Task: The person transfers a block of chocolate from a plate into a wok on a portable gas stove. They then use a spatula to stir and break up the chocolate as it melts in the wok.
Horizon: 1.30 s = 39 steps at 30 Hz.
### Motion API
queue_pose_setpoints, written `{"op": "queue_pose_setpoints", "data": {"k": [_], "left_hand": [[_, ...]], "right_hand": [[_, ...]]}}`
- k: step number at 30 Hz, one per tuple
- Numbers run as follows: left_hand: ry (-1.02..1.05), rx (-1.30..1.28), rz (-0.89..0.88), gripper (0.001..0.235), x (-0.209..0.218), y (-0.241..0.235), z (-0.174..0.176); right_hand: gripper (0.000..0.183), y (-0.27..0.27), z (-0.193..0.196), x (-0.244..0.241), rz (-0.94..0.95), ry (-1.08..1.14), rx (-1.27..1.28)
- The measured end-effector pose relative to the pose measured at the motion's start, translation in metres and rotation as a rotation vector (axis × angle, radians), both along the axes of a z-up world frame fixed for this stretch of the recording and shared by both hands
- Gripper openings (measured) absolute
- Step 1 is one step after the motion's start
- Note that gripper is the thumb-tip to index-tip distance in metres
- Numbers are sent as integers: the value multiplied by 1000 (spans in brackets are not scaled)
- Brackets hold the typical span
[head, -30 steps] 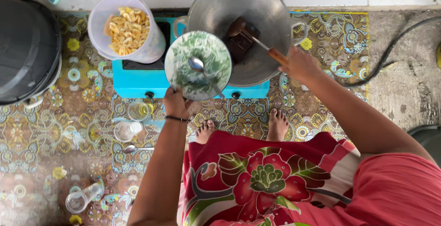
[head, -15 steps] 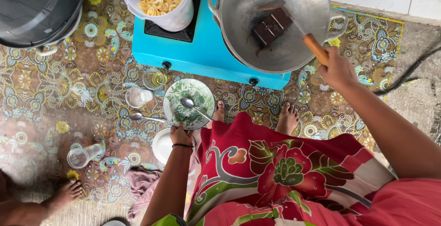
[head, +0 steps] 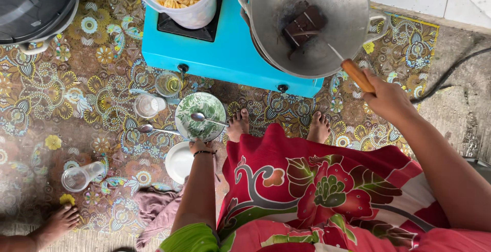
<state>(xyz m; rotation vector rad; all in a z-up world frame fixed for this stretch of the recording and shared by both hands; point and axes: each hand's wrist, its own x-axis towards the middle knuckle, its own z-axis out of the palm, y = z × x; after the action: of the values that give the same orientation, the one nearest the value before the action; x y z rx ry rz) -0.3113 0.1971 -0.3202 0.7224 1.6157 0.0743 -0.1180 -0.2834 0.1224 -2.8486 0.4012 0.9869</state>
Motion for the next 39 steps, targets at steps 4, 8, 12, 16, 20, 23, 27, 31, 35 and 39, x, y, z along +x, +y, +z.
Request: {"op": "queue_pose_setpoints", "data": {"k": [4,8,12,16,20,23,27,31,35,39], "left_hand": [[55,-55,56,27,11,-6,-7],[35,-67,84,24,10,-10,-17],[613,205,-1503,57,11,-6,-27],[767,311,-2066,71,23,-9,-16],[433,328,-1970,87,21,1,-8],[256,334,-1999,105,18,11,12],[40,408,-1877,89,36,-16,1],[-651,-594,-894,50,46,-74,245],[-672,-83,-1365,25,60,-65,256],[-56,947,-1435,25,96,-12,141]], "right_hand": [[75,36,15,1,-15,51,30],[74,33,-1,6,82,12,-96],[71,25,-5,11,51,-37,-119],[74,27,5,18,-71,-99,-72],[65,27,-22,19,65,-189,-35],[63,36,-31,11,68,-230,16],[63,35,-23,7,139,-194,-72],[61,8,-71,21,177,-259,-35],[58,11,-63,24,246,-224,30],[60,13,-56,22,257,-261,-34]]}}
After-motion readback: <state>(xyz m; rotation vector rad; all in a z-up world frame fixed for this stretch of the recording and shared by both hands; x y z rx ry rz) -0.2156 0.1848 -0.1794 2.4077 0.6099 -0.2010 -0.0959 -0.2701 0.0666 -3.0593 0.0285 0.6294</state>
